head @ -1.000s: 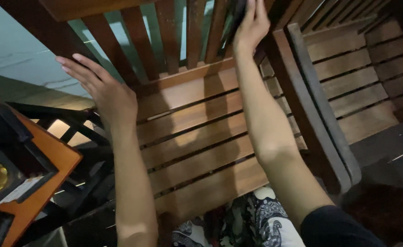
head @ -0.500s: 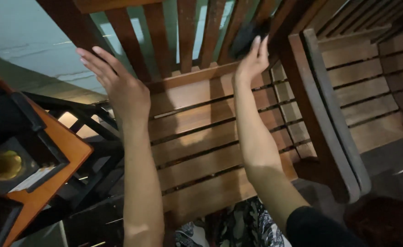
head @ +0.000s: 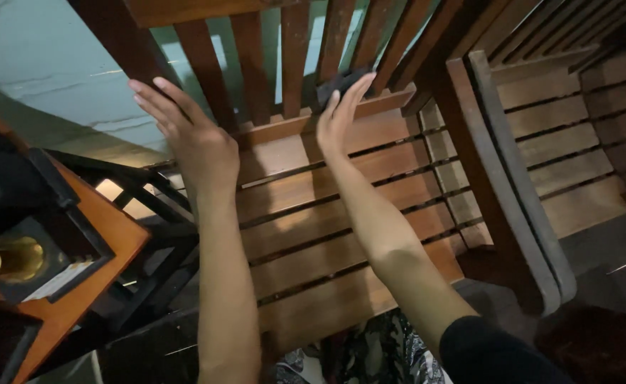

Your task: The recorder is seen sanding a wooden bench using a piece of sandpaper.

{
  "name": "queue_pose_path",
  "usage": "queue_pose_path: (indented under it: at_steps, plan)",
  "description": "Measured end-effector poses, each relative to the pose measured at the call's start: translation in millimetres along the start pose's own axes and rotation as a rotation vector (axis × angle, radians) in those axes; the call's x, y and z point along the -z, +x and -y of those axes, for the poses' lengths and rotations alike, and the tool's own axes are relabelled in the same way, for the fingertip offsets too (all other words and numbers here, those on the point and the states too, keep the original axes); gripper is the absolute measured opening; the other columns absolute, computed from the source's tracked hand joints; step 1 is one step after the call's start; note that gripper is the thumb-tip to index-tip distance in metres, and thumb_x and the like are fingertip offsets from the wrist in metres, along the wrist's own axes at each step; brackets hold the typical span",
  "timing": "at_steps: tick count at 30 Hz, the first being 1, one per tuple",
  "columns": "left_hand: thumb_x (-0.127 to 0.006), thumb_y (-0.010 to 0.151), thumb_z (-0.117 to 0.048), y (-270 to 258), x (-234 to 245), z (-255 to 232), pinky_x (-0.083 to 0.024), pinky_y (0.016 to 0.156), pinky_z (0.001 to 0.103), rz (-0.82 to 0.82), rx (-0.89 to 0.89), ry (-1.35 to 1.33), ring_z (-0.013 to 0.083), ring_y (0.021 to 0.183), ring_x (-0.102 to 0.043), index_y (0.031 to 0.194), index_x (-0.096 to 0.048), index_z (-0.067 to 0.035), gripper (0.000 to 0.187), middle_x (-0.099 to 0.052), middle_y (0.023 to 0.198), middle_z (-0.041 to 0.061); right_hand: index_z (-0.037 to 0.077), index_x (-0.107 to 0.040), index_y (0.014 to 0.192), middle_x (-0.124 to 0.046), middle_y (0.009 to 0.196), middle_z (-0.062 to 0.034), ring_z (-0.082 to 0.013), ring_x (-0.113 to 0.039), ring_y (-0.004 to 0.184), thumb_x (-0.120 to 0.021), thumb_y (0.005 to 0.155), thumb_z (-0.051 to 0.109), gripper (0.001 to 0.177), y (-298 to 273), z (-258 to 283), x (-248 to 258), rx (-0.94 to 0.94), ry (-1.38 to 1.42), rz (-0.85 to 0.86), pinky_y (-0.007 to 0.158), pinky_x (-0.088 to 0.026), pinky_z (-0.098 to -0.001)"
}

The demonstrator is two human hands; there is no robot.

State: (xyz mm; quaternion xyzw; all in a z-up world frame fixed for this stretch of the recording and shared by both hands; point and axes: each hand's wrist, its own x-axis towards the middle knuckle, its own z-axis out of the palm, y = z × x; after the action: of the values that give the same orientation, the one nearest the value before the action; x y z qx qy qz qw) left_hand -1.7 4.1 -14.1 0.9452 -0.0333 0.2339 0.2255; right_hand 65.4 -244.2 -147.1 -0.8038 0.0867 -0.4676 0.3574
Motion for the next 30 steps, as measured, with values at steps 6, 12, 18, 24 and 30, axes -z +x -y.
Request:
queue_pose_path:
  at_steps: [6, 12, 18, 24, 30]
  plan:
    - [-0.047, 0.09, 0.019, 0, -7, 3, -0.025, 0.134, 0.061, -0.101, -0.119, 0.005, 0.0548, 0.157, 0.0, 0.163, 0.014, 0.003, 0.097, 0.021, 0.165, 0.031, 0.013, 0.004, 0.171, 0.008, 0.179, -0.01, -0.0314, 0.007, 0.166, -0.034, 0.121, 0.032, 0.066, 52, 32, 7, -0.004, 0.029, 0.033, 0.14, -0.002, -0.0438]
    - [-0.044, 0.09, 0.023, 0, -13, 5, -0.023, 0.134, 0.062, -0.067, -0.07, -0.008, 0.0568, 0.157, 0.001, 0.164, 0.012, 0.005, 0.094, 0.021, 0.164, 0.035, 0.023, -0.003, 0.173, -0.003, 0.176, -0.0001, -0.0218, -0.003, 0.166, -0.038, 0.124, 0.022, 0.061, 52, 33, 7, 0.092, 0.11, -0.105, 0.138, -0.015, -0.0338]
    - [-0.048, 0.089, 0.02, 0, -2, -1, -0.025, 0.134, 0.061, -0.057, -0.063, 0.002, 0.0561, 0.156, 0.0, 0.162, 0.011, 0.006, 0.096, 0.02, 0.163, 0.034, 0.009, -0.035, 0.163, -0.047, 0.163, -0.0139, -0.0273, -0.051, 0.147, -0.055, 0.113, 0.011, 0.054, -8, -60, -2, -0.184, 0.042, -0.049, 0.12, -0.043, -0.0336]
    - [-0.054, 0.094, 0.018, -1, -7, 2, -0.023, 0.135, 0.059, -0.088, -0.079, 0.029, 0.0547, 0.157, 0.0, 0.162, 0.012, 0.008, 0.096, 0.021, 0.164, 0.034, 0.005, -0.055, 0.149, -0.063, 0.15, -0.0174, -0.023, -0.063, 0.136, -0.061, 0.111, 0.022, 0.042, 65, -4, 28, -0.351, 0.337, -0.112, 0.116, -0.05, -0.0351]
    - [-0.057, 0.094, 0.014, -1, -2, 0, -0.023, 0.134, 0.061, -0.051, -0.091, 0.046, 0.056, 0.156, 0.001, 0.161, 0.011, 0.01, 0.096, 0.02, 0.162, 0.035, 0.018, -0.018, 0.171, -0.008, 0.175, -0.0095, -0.022, -0.006, 0.165, -0.051, 0.12, 0.03, 0.062, 82, 67, -5, 0.024, 0.153, -0.153, 0.139, -0.011, -0.0371]
